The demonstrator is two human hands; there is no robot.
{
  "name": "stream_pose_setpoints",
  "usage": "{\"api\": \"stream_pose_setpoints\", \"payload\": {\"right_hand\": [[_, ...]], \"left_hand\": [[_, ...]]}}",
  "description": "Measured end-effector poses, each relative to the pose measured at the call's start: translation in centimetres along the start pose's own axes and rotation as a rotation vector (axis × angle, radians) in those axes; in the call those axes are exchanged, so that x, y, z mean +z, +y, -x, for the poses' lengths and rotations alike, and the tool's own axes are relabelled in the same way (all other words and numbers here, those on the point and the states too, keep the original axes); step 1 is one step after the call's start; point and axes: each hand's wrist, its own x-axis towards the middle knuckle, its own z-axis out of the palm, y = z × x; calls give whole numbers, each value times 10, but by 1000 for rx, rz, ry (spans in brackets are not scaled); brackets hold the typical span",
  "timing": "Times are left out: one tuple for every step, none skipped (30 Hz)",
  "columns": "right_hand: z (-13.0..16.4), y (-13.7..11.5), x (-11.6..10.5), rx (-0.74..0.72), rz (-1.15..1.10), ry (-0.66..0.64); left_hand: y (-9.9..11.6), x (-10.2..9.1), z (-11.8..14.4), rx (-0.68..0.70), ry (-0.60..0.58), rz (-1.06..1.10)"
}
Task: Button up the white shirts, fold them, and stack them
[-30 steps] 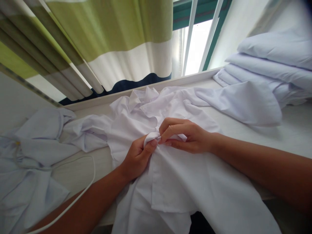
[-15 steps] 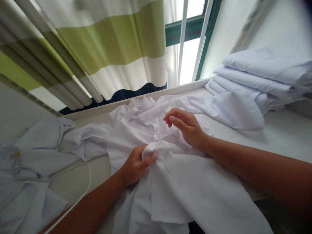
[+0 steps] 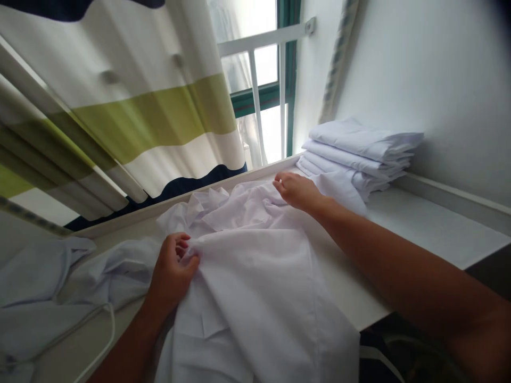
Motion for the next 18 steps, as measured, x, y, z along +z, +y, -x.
{"api": "stream_pose_setpoints", "payload": {"right_hand": [[-1, 5, -1, 7, 51, -33], [-1, 8, -3, 11, 79, -50], [-2, 10, -6, 15, 97, -53], [-2, 12, -10, 23, 121, -49], [-1, 13, -16, 31, 144, -39], [0, 14, -23, 41, 167, -25], [2, 16, -31, 53, 189, -8], [5, 19, -41, 65, 208, 9], [8, 24, -51, 73, 220, 26], [13, 30, -60, 75, 223, 37], [17, 38, -68, 79, 216, 38], [22, 48, -75, 84, 198, 24], [27, 58, -79, 98, 170, -13], [31, 68, -82, 131, 132, -61], [34, 78, -82, 163, 80, -105], [36, 86, -81, 187, 16, -134], [37, 92, -80, 201, -44, -152], [37, 96, -79, 200, -102, -157]], "left_hand": [[2, 0, 1, 99, 37, -36], [6, -1, 3, 215, 40, -53], [11, -2, 5, 340, 17, -52], [17, -2, 8, 455, -18, -35], [23, -3, 11, 542, -55, -13], [27, -3, 14, 598, -91, 7], [31, -2, 16, 626, -117, 19], [33, -1, 17, 637, -127, 20], [34, 1, 18, 641, -125, 12], [34, 2, 18, 644, -114, -2], [33, 4, 17, 646, -94, -15], [32, 5, 17, 645, -69, -24], [31, 5, 16, 638, -43, -30], [29, 6, 15, 627, -21, -33], [29, 5, 15, 614, -4, -34], [28, 5, 15, 602, 8, -32], [28, 5, 15, 596, 15, -26], [29, 5, 16, 594, 20, -18]]}}
